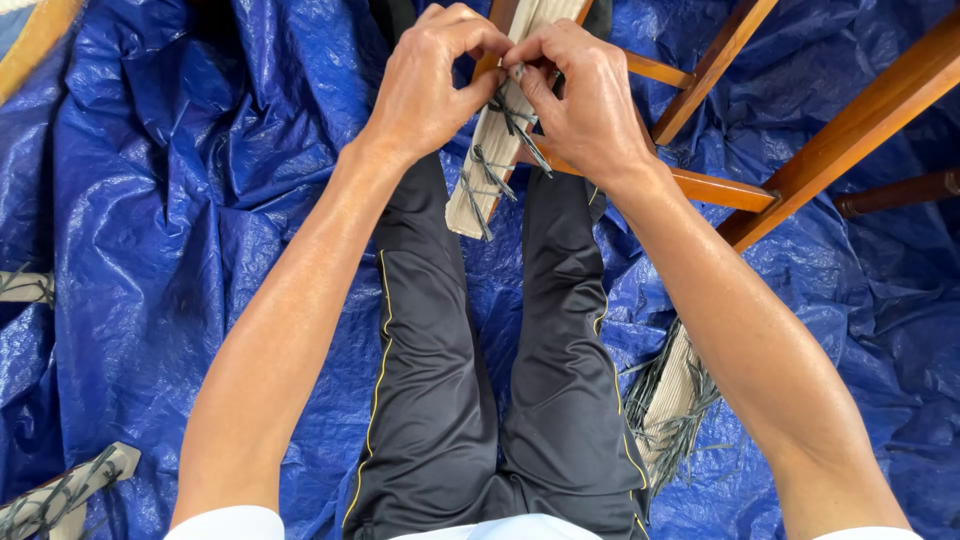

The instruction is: Tying and weaving material onto wooden furniture components and wrapping a leg with protective material while sitting on a workspace tarp.

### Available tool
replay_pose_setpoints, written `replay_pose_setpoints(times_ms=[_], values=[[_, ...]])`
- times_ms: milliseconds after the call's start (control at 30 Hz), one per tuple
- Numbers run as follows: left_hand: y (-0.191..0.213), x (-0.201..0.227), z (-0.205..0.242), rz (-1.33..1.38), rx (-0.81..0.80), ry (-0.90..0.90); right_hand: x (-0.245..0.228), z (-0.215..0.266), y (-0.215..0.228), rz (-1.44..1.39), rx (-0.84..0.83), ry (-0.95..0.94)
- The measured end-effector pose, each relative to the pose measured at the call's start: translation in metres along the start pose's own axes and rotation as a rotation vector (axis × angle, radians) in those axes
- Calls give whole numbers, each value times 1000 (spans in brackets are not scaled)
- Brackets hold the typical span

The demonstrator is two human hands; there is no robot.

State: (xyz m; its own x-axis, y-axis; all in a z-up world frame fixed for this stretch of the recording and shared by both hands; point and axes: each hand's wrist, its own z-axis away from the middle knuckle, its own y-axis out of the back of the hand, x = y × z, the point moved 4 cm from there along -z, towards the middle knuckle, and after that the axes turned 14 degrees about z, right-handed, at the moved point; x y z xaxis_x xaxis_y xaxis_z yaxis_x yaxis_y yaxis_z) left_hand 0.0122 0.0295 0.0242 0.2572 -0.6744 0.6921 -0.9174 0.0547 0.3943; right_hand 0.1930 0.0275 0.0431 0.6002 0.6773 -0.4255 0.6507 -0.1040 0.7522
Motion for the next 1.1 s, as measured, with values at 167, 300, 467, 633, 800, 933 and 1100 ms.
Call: replay_pose_setpoints(times_ms=[167, 300, 467, 633, 800, 933, 1100], values=[[-6, -5, 3, -25, 57, 8, 2, 3, -4, 64, 50, 72], [-8, -6, -1, -65, 64, -16, -4, 8, 0, 244, 129, 198], [-14, 3, 0, -48, 159, 36, -8, 10, -10, 424, 178, 124], [-16, -1, 2, 3, 227, 75, 4, 14, -26, 389, 248, 99], [-8, -7, 2, 26, 142, -7, 13, 19, -34, 349, 331, 101], [-4, -5, -5, -139, 104, -128, 20, 19, -40, 333, 367, 106], [-6, -16, -12, -72, -14, -102, 21, 20, -40, 281, 390, 105]])
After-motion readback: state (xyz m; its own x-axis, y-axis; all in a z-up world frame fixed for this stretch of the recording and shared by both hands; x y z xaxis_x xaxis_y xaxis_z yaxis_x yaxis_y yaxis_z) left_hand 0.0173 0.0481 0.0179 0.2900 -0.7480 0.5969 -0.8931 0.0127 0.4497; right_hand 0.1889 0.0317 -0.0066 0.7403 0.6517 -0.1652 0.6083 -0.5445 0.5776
